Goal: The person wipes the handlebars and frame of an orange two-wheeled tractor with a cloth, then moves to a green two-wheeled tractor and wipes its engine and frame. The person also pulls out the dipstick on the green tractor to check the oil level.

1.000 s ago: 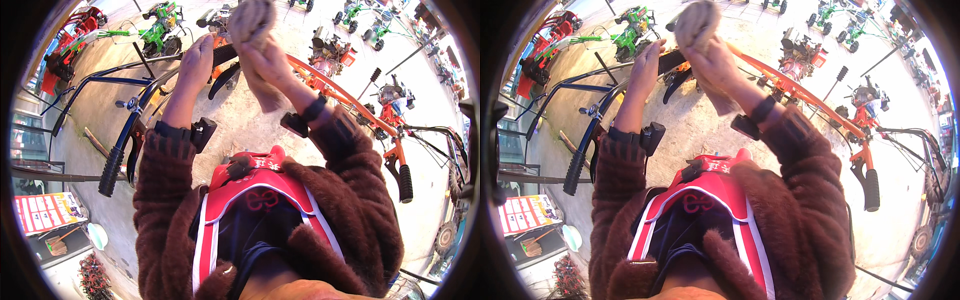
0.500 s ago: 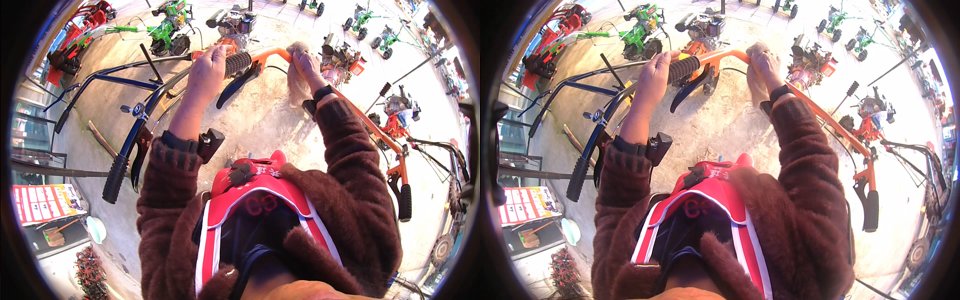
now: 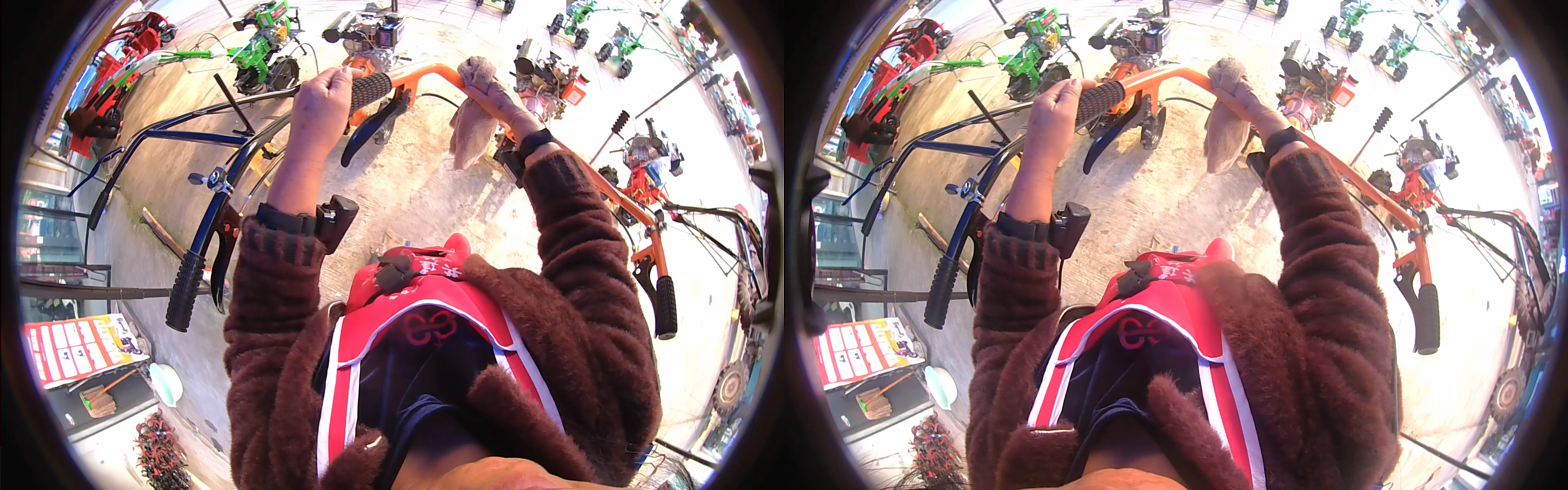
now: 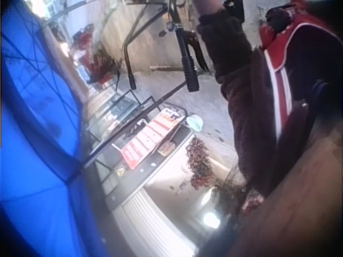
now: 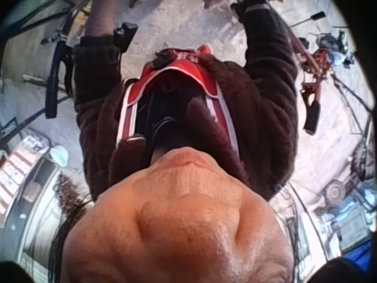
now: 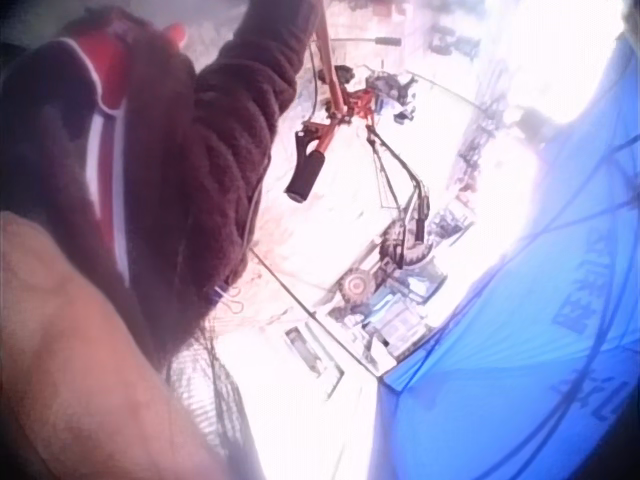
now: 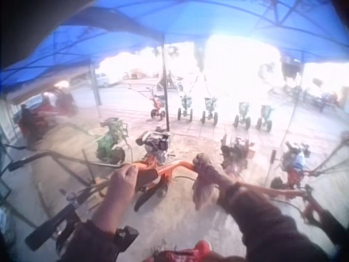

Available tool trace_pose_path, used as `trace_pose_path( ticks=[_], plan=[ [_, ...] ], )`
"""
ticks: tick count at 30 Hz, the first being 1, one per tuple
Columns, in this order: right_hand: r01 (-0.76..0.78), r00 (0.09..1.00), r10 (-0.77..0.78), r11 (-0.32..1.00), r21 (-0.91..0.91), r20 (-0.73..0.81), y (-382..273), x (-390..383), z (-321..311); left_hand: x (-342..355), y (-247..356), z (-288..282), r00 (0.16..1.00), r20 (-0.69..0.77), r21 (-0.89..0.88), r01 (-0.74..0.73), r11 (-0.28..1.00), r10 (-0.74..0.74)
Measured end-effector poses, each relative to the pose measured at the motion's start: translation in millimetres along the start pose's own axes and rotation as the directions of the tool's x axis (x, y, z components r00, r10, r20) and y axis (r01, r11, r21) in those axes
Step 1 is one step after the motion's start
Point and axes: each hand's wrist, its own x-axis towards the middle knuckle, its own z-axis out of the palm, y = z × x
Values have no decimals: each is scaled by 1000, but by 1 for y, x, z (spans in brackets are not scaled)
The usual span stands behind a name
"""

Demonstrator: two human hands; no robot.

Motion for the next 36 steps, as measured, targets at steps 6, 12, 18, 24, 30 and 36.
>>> trace_pose_path(
  ticks=[6,12,18,24,30,36],
  plan=[
    [-156,980,120,958,-239,-156,-2,-42,-18,-1,-2,-3,999,41,-42,-25,999,27],
    [-436,899,396,853,-286,-189,35,-110,-45,-3,0,-8,995,101,-14,-10,1000,11],
    [-500,858,393,785,-365,-331,55,-174,-58,-1,12,-10,968,125,395,-248,885,216],
    [-332,932,276,911,-246,-236,54,-146,-54,-2,16,-9,960,146,353,-277,894,240],
    [-219,950,101,888,-404,-294,12,-70,-12,-2,10,-4,944,109,359,-331,873,313],
    [-219,838,-90,848,-482,-539,-12,-2,33,2,7,-3,905,90,322,-421,848,416]
  ],
)
